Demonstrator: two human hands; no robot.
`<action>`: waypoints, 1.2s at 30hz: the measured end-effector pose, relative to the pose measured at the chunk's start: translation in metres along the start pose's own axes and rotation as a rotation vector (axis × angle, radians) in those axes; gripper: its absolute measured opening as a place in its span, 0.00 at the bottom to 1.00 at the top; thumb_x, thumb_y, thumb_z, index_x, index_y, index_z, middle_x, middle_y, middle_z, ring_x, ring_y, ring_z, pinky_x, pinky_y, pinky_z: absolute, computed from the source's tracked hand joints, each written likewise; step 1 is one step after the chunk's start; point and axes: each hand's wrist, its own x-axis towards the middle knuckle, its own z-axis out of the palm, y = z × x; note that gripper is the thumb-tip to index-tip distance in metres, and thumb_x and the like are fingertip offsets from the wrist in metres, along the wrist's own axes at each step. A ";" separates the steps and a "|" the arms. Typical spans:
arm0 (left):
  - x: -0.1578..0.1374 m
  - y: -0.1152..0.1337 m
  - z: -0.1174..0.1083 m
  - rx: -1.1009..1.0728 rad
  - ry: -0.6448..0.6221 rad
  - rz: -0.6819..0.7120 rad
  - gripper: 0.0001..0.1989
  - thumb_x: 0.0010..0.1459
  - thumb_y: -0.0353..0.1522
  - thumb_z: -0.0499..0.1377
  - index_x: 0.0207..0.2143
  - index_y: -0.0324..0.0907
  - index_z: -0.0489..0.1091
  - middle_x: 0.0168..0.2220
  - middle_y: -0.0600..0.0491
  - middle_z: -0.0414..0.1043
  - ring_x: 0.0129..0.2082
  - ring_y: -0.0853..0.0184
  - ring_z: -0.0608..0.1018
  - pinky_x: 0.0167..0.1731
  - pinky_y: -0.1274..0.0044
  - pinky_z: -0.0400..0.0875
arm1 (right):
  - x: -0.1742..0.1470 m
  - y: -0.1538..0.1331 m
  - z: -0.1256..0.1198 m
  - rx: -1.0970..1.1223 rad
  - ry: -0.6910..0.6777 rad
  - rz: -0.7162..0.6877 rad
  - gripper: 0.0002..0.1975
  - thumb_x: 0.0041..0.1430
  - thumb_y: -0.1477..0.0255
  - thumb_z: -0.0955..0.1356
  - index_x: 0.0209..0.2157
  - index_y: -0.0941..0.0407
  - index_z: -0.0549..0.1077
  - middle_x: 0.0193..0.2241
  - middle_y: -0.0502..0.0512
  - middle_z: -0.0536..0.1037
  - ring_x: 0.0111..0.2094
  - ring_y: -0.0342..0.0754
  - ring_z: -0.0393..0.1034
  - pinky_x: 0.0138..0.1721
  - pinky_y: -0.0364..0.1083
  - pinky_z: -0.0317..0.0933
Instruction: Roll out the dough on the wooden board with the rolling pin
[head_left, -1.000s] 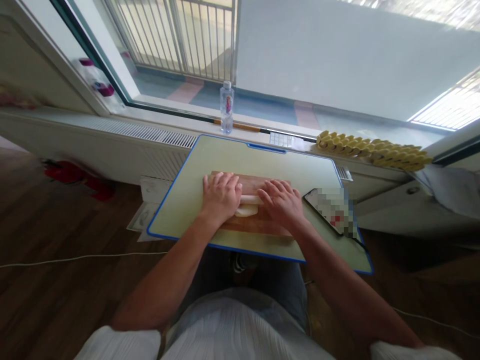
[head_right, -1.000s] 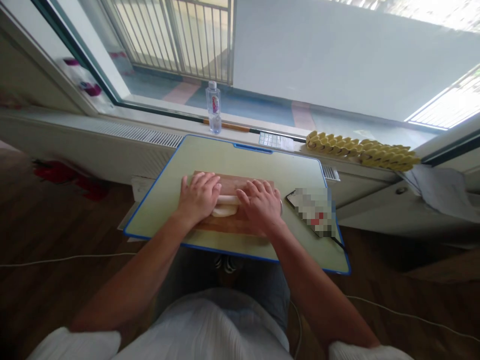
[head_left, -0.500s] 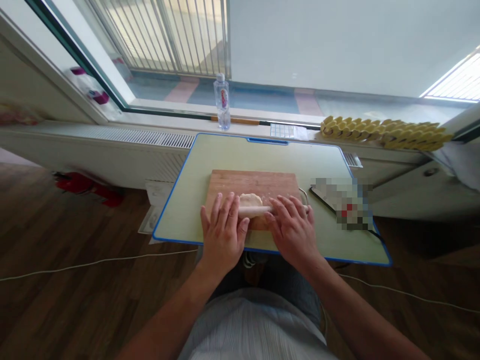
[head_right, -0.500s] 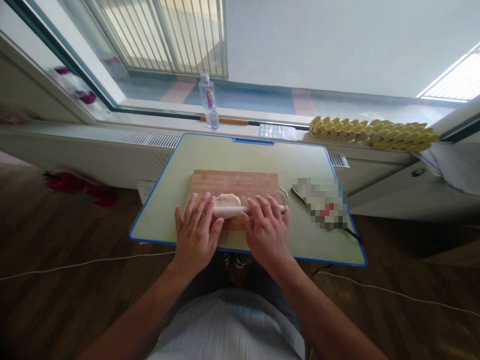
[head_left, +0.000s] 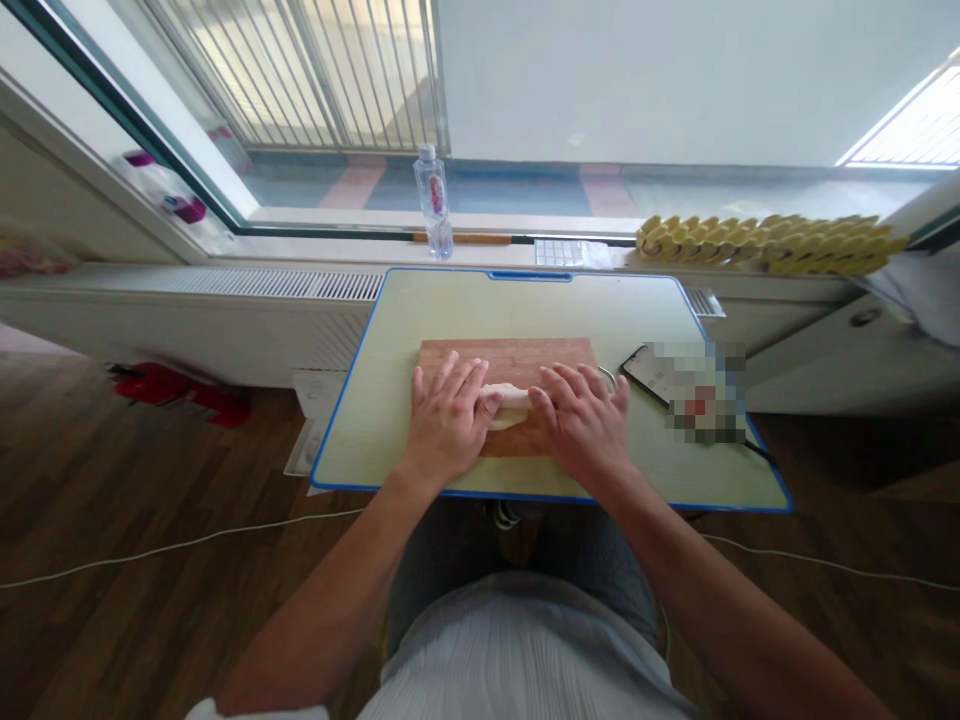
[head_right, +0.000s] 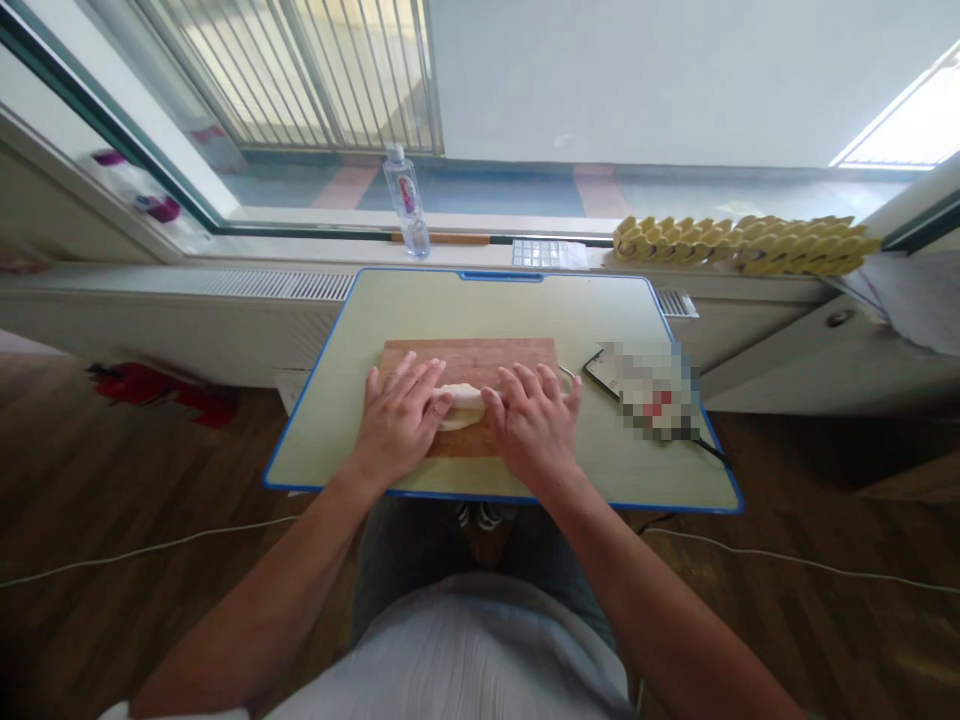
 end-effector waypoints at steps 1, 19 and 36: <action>-0.005 0.000 -0.001 -0.001 -0.002 0.005 0.29 0.75 0.46 0.45 0.70 0.43 0.63 0.70 0.43 0.66 0.74 0.52 0.60 0.72 0.47 0.42 | -0.005 -0.001 -0.004 0.001 -0.002 -0.003 0.23 0.76 0.56 0.59 0.61 0.50 0.74 0.63 0.56 0.76 0.66 0.60 0.62 0.70 0.66 0.35; -0.007 0.003 -0.003 0.031 -0.026 0.008 0.31 0.75 0.47 0.45 0.72 0.42 0.60 0.72 0.44 0.61 0.74 0.51 0.59 0.72 0.47 0.44 | -0.011 -0.001 -0.008 -0.034 -0.021 -0.016 0.24 0.76 0.57 0.59 0.65 0.50 0.71 0.66 0.57 0.73 0.69 0.61 0.57 0.71 0.67 0.33; -0.008 0.000 -0.005 -0.008 -0.055 0.002 0.28 0.76 0.44 0.43 0.71 0.45 0.62 0.71 0.46 0.63 0.74 0.54 0.60 0.72 0.48 0.47 | -0.006 -0.005 -0.013 -0.038 -0.054 -0.012 0.24 0.76 0.56 0.59 0.63 0.49 0.73 0.64 0.57 0.74 0.67 0.62 0.59 0.69 0.67 0.38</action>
